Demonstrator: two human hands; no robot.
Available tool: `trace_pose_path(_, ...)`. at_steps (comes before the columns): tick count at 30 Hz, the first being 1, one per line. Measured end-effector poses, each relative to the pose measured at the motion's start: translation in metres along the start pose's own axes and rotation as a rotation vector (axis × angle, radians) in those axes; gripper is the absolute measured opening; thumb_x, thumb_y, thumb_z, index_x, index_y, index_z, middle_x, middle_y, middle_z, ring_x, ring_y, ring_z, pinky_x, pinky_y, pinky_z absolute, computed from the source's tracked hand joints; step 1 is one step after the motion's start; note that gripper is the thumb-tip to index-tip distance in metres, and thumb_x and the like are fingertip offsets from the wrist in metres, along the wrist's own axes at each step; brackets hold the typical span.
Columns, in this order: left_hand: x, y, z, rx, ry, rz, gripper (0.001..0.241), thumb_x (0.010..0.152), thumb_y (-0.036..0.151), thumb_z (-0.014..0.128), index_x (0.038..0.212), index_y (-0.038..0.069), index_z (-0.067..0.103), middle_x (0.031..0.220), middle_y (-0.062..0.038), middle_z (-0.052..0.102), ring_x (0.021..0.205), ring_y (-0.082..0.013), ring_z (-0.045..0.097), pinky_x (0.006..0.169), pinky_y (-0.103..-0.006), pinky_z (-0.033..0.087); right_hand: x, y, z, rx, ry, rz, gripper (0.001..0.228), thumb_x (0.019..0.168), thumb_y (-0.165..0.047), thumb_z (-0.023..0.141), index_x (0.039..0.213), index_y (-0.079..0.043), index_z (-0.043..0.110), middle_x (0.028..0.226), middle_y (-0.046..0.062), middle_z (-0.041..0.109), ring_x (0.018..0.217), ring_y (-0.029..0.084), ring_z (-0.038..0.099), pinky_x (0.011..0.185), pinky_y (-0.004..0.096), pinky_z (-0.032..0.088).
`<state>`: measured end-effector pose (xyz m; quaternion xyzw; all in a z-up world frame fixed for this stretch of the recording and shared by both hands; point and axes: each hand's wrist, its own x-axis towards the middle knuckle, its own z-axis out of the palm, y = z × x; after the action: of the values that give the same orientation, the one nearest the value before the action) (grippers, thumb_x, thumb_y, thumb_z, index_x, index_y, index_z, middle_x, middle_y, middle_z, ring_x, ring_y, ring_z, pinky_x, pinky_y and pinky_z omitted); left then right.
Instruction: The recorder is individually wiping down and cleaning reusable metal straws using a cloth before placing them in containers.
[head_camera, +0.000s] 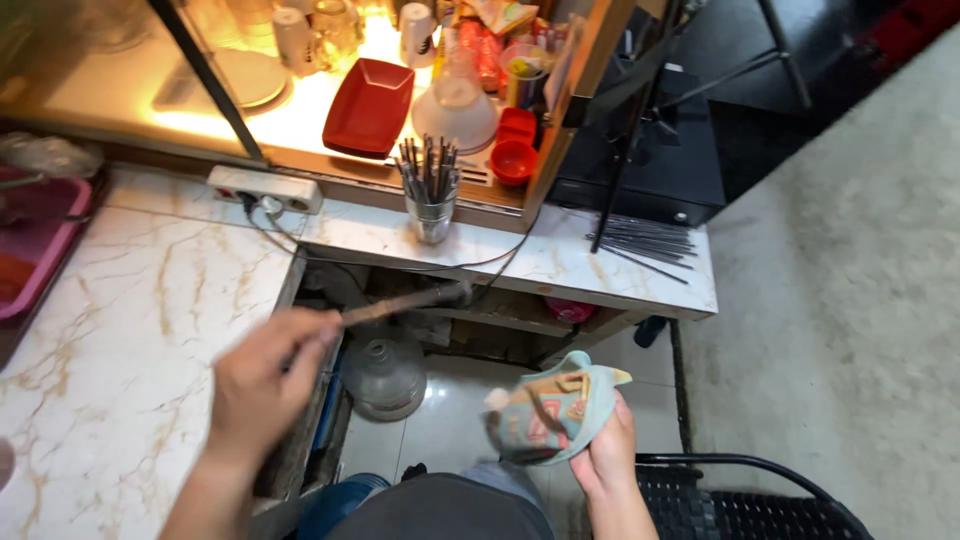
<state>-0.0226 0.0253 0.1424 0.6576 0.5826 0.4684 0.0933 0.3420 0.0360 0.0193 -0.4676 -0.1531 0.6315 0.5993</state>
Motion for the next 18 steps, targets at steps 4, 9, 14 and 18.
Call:
trace_pose_path(4,0.05,0.016,-0.014,0.219,0.09,0.159,0.024,0.095,-0.004,0.066,0.116,0.005,0.073,0.108,-0.014,0.072,0.101,-0.0305,0.07,0.088,-0.038,0.056,0.009,0.028,-0.033,-0.068,-0.137,0.037,0.022,0.091,-0.003,0.059,0.111,0.002,0.064,0.093,0.018,0.071,0.072,0.026,0.072,0.051,0.034,0.058)
trace_pose_path(9,0.113,0.016,0.01,0.476,0.038,0.428,0.02,0.088,-0.004,0.068,0.105,0.005,0.073,0.105,-0.009,0.07,0.105,-0.0295,0.063,0.095,-0.0416,0.052,0.006,0.01,-0.012,-0.101,-0.101,0.104,0.021,0.095,-0.008,0.056,0.112,0.003,0.062,0.093,0.017,0.072,0.071,0.023,0.073,0.048,0.032,0.056)
trace_pose_path(14,0.148,0.0,0.072,0.738,-0.036,0.519,0.011,0.084,0.008,0.067,0.093,0.009,0.073,0.097,-0.003,0.07,0.102,-0.0263,0.061,0.089,-0.0387,0.048,0.026,0.0,-0.05,-0.073,-0.141,0.079,0.018,0.096,-0.008,0.057,0.111,0.0,0.061,0.091,0.013,0.071,0.066,0.021,0.071,0.046,0.032,0.056)
trace_pose_path(18,0.168,-0.024,0.128,0.985,-0.186,0.554,0.005,0.082,0.014,0.067,0.079,0.014,0.071,0.087,-0.001,0.069,0.097,-0.0237,0.06,0.083,-0.0374,0.045,0.033,-0.023,-0.051,-0.098,-0.079,0.071,0.018,0.096,-0.009,0.056,0.111,0.0,0.061,0.089,0.013,0.071,0.066,0.022,0.071,0.047,0.035,0.057)
